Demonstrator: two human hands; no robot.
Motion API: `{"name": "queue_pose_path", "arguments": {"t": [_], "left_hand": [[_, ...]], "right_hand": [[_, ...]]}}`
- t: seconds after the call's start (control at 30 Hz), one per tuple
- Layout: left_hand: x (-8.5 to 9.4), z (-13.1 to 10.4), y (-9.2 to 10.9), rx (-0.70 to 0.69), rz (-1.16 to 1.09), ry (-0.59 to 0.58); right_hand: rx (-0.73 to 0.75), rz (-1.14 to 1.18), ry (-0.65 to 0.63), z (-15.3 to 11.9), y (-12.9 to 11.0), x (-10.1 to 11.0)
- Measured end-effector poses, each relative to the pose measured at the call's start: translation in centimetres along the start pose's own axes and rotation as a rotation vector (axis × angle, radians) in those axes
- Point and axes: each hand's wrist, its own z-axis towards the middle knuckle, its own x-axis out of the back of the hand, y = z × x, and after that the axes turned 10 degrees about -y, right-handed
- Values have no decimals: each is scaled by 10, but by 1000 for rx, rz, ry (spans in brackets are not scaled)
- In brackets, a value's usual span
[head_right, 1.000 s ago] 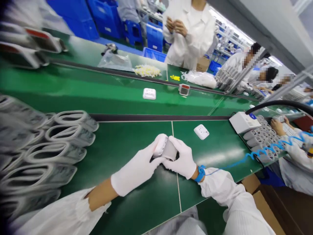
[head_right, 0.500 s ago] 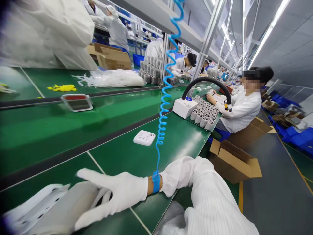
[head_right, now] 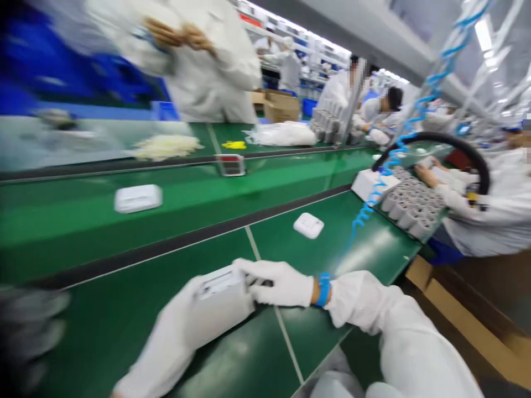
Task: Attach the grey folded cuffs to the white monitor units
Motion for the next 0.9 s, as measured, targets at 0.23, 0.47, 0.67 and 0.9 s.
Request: {"name": "queue_pose_path", "arguments": {"t": [0.23,0.47,0.67,0.9], "left_hand": [[8,-16,35,137,-560,185],[3,-15,35,138,-526,218],[7,-20,33,-13,-164,223],[12,-28,17,-377,310,154]], "right_hand": [[80,45,16,-6,5,-4],[6,99,27,-4,12,-3],[-56,122,-17,-5,11,4],[29,86,-19,-6,5,7]]}}
